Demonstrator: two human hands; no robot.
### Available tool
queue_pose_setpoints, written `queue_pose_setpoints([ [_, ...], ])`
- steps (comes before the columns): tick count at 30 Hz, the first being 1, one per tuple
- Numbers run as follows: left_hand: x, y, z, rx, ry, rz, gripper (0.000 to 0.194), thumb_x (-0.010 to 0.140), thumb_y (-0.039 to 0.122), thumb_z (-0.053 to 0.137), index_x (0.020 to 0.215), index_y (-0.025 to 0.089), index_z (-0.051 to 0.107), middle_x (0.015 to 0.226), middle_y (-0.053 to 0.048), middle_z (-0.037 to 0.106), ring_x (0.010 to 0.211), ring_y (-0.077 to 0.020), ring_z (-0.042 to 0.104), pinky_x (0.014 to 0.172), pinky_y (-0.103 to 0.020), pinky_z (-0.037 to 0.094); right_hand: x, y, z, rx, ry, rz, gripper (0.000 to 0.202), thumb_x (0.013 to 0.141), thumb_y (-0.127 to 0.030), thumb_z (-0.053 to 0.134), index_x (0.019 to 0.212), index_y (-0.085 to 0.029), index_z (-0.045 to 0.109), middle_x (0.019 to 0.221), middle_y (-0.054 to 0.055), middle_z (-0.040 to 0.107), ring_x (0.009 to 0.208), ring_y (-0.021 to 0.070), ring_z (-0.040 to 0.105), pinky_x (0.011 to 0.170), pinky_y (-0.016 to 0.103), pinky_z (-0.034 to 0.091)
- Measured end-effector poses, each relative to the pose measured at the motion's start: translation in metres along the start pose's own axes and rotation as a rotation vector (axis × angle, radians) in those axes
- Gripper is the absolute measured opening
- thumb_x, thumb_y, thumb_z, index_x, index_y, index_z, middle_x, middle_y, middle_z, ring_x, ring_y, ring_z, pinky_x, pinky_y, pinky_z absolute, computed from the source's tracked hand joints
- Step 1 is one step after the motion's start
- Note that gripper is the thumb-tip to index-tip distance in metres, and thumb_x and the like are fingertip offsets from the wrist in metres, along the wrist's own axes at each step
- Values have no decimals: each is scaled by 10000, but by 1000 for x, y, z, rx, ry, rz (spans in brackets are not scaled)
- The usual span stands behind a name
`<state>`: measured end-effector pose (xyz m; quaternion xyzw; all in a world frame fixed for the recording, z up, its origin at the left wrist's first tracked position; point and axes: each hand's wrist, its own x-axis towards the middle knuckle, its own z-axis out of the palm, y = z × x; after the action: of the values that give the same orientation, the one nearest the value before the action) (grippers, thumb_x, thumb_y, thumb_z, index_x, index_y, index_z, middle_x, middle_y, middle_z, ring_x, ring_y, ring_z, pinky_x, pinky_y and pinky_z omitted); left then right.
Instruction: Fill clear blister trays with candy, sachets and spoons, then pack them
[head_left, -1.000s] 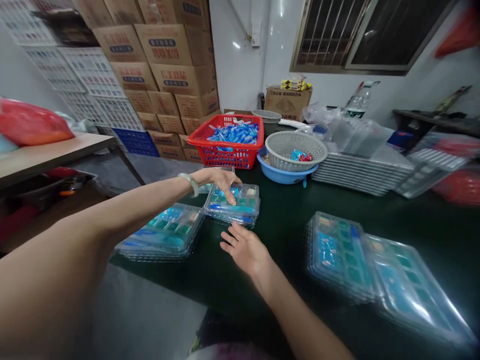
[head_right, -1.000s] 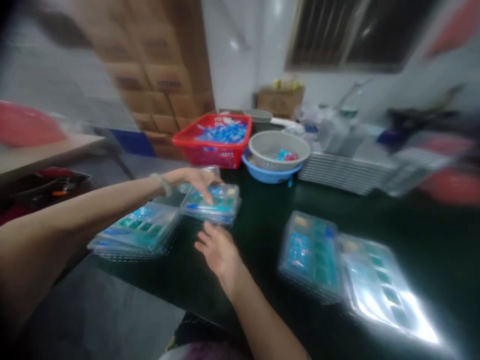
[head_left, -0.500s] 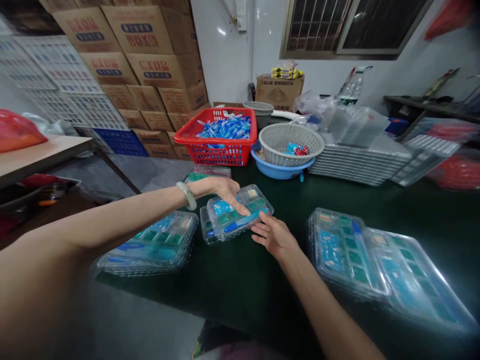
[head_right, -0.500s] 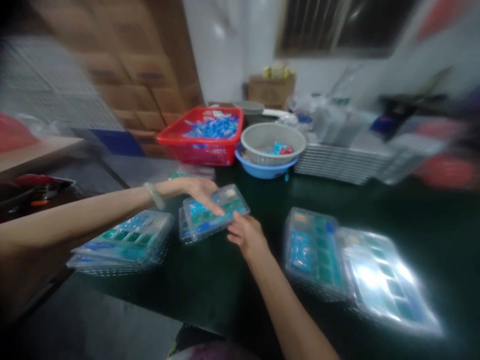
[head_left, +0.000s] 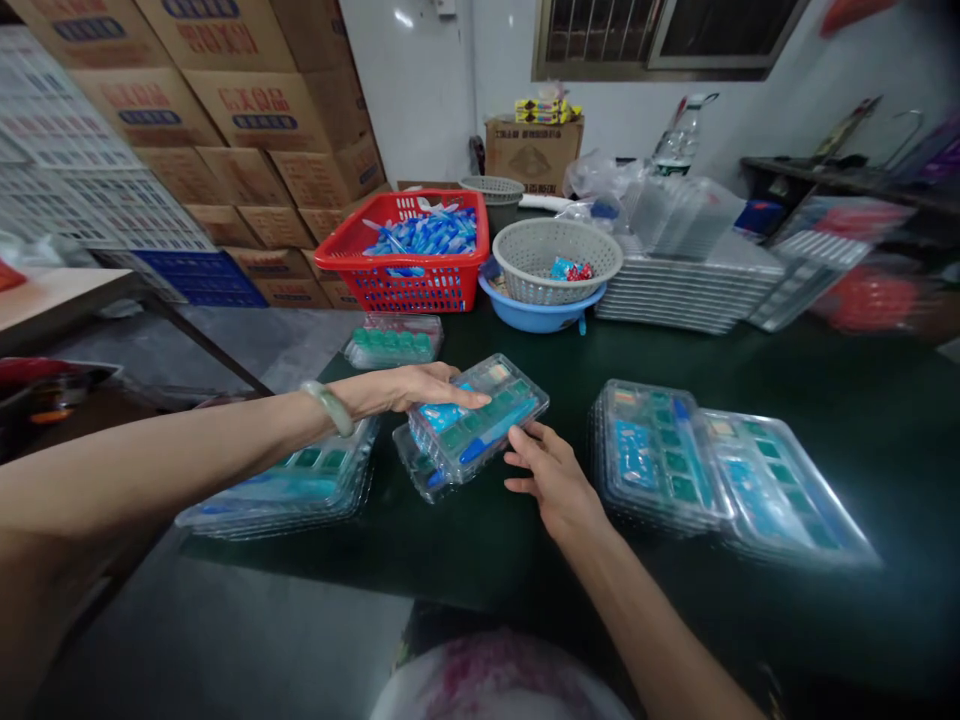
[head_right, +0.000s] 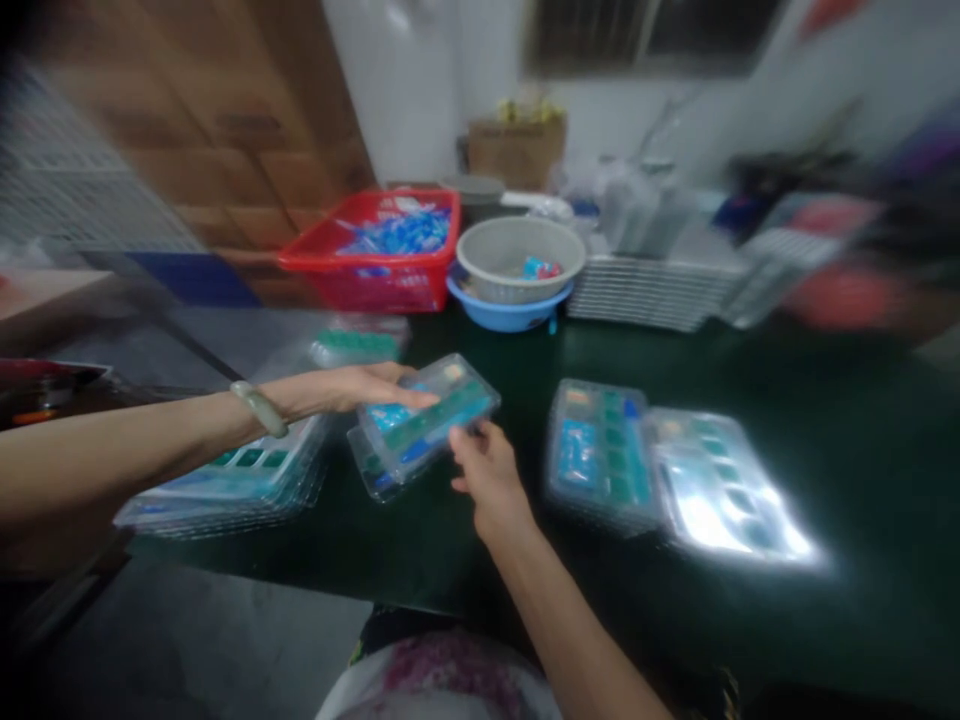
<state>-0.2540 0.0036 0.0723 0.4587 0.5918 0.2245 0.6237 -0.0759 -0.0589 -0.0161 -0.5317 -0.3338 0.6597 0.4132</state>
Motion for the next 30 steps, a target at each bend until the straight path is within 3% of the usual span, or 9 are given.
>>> queue_pose_setpoints([
  [3,6,-9,6,209,-43,-75,318,556,331,783,770,115,689,768,-135,689,688,-267,641,601,-317,495,-3,0,3,-45,-19,-32,543,687,-485,627,1140,-209,513,1020,84,583,881,199,571,569,268,509],
  [8,11,-23,19,158,62,-41,341,565,406,762,716,112,679,747,-142,688,617,-259,631,545,-328,502,6,3,-3,-231,65,-306,451,705,-458,590,1073,-197,576,956,71,592,821,192,561,685,313,476],
  [11,11,-28,20,95,27,-3,367,563,403,761,769,110,684,792,-146,693,657,-272,640,564,-339,517,9,5,-4,-406,193,-462,481,708,-486,579,1085,-189,595,1017,101,536,861,217,524,778,354,443],
  [14,11,-32,15,39,-24,-3,371,579,406,752,798,112,687,828,-146,696,709,-282,649,614,-357,529,6,3,0,-497,246,-469,562,699,-526,575,1150,-191,557,1017,110,508,853,234,511,766,368,436],
  [18,11,-34,10,-7,-31,-10,381,612,415,736,833,109,689,854,-150,696,727,-276,654,655,-368,534,1,-4,8,-570,226,-445,541,740,-501,547,1191,-209,495,888,70,564,813,221,526,735,346,432],
  [21,11,-37,8,-41,-37,-22,425,629,421,729,890,88,681,908,-172,687,757,-277,653,678,-373,531,0,-6,12,-501,185,-446,583,752,-473,549,1234,-162,442,771,47,589,772,209,552,717,325,433],
  [24,13,-40,5,-73,-52,-22,467,634,422,731,935,71,667,941,-181,678,782,-279,650,699,-376,525,-1,-7,14,-263,107,-454,644,742,-437,568,1266,-119,371,810,43,606,727,178,579,655,288,451],
  [27,13,-44,4,-103,-92,15,467,633,403,739,969,88,658,934,-157,683,773,-262,651,712,-366,519,-6,-15,16,-26,38,-342,599,693,-397,624,1177,-127,399,871,51,619,717,162,603,561,244,449],
  [30,11,-44,5,-96,-108,38,438,631,372,749,967,108,653,913,-136,688,766,-251,649,722,-363,512,-6,-26,17,61,47,-233,560,615,-345,690,1058,-148,412,823,34,625,650,149,603,482,216,422],
])
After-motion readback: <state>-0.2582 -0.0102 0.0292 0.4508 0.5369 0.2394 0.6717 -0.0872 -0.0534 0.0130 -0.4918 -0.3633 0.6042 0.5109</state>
